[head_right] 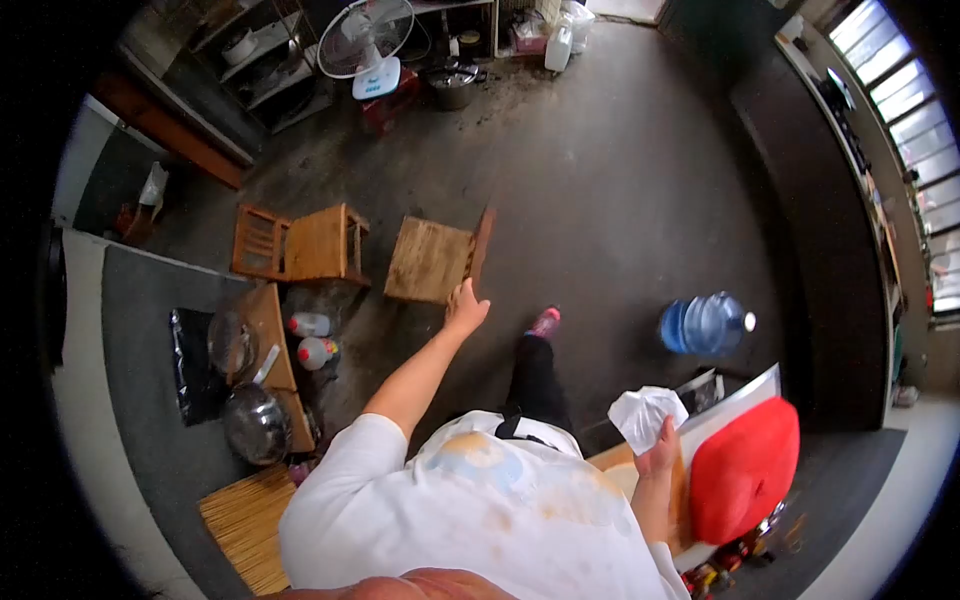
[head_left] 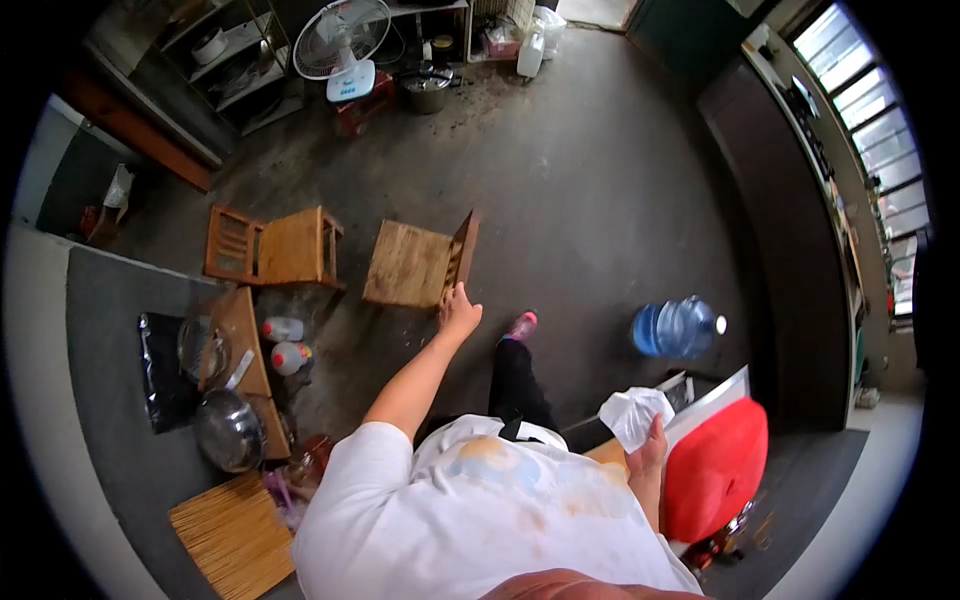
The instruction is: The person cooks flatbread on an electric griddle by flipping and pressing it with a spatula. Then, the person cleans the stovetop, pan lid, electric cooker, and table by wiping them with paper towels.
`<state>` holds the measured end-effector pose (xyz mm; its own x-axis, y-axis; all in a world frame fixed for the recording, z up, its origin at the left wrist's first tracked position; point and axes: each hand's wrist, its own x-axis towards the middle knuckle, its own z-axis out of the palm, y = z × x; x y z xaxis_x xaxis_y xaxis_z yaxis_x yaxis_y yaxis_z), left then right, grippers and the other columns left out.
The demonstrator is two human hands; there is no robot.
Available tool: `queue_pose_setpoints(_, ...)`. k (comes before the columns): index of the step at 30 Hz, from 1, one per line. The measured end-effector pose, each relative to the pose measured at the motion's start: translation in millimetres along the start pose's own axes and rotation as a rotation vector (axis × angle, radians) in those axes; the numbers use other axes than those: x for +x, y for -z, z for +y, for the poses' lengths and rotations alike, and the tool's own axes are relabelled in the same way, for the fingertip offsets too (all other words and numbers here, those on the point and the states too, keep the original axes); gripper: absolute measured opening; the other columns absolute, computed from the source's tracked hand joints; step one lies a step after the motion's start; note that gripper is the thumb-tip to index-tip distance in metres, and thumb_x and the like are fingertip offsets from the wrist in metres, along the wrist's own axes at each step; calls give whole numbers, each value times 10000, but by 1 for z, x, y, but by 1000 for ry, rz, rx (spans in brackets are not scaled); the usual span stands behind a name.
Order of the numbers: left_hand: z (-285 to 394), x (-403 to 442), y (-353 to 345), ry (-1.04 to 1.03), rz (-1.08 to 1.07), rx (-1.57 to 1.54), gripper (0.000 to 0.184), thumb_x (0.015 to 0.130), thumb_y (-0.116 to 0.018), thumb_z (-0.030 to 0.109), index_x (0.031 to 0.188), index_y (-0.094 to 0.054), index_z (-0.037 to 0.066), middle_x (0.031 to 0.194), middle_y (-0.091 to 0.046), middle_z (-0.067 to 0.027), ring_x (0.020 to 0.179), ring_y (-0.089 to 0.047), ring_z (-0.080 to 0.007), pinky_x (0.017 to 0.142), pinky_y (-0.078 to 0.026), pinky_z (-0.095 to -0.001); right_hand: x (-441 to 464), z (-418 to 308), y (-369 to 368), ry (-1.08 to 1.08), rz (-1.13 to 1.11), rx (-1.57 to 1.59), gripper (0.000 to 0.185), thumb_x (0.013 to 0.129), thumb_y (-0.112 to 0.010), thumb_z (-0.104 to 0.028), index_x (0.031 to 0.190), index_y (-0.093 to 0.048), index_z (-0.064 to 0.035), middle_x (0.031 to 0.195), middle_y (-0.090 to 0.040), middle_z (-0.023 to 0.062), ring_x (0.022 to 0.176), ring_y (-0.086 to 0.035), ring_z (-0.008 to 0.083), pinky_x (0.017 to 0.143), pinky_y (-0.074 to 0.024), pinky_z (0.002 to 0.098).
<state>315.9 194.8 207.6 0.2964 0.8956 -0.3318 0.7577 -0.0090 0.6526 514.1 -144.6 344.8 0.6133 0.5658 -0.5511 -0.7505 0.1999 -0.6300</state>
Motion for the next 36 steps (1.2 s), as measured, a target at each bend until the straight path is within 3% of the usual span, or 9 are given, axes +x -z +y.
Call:
queue_pose_setpoints(3, 14, 58, -39, 10, 75, 108, 563, 734, -544, 176, 1221, -301, 30, 1228, -359, -228, 1092, -385, -409, 908, -348, -457, 66, -39, -13, -29, 30, -76, 419, 922, -296, -332, 1188, -436, -41, 1161, -519, 102, 1074, -493, 273, 937, -373, 427)
queue_pose_setpoints(8, 14, 109, -66, 406, 144, 173, 427, 770, -432, 103, 1178, -335, 22, 1095, -473, -240, 970, -482, -417, 813, -402, -491, 151, -130, -84, -41, 45, -265, 426, 922, -305, -320, 1179, -433, -6, 1139, -526, 129, 1050, -510, 291, 932, -383, 432)
queue_pose_setpoints(13, 2, 141, -54, 505, -6, 157, 251, 732, -528, 101, 973, -563, 41, 1007, -537, -208, 934, -525, -395, 802, -431, -450, 235, -190, -128, -35, 65, -351, 400, 920, -326, -296, 1180, -431, -11, 1126, -535, 126, 1023, -529, 283, 903, -414, 423)
queue_pose_setpoints(17, -19, 148, -63, 512, -43, 195, 255, 725, -556, 126, 953, -578, 13, 1046, -521, -191, 1014, -474, -366, 892, -363, -442, 301, -212, -163, -44, 18, -317, 405, 919, -325, -310, 1178, -437, -20, 1130, -537, 119, 1015, -533, 282, 895, -419, 422)
queue_pose_setpoints(22, -9, 222, 12, 711, -130, -58, 342, 636, -640, 136, 927, -577, -31, 974, -564, -235, 932, -549, -356, 777, -436, -413, 391, -226, -180, -99, 169, -330, 397, 916, -343, -300, 1150, -457, -1, 1101, -547, 127, 990, -548, 276, 880, -430, 406)
queue_pose_setpoints(25, -1, 296, 63, 717, -36, 8, 354, 551, -664, 91, 850, -567, -72, 792, -597, -225, 784, -599, -322, 667, -467, -382, 426, -246, -221, -65, 126, -353, 383, 916, -346, -291, 1147, -460, -7, 1079, -559, 119, 968, -560, 270, 858, -443, 422)
queue_pose_setpoints(27, 65, 326, 115, 716, -46, -131, 371, 505, -678, 64, 826, -556, -78, 752, -594, -213, 726, -597, -316, 626, -465, -377, 458, -256, -235, -32, 93, -323, 380, 918, -341, -295, 1140, -463, -11, 1075, -560, 112, 967, -561, 269, 853, -447, 425)
queue_pose_setpoints(34, 108, 418, 123, 557, -39, -38, 465, 477, -670, 93, 918, -573, -16, 874, -600, -200, 864, -580, -309, 709, -463, -375, 568, -273, -281, -119, 24, -386, 384, 919, -343, -306, 1141, -456, -14, 1070, -559, 108, 972, -555, 260, 861, -443, 407)
queue_pose_setpoints(36, 131, 428, 109, 551, -59, 96, 416, 561, -635, 150, 964, -594, 54, 932, -609, -170, 920, -566, -314, 761, -442, -396, 601, -285, -298, -163, 4, -430, 385, 919, -346, -308, 1143, -452, -12, 1073, -555, 109, 978, -551, 259, 866, -437, 405)
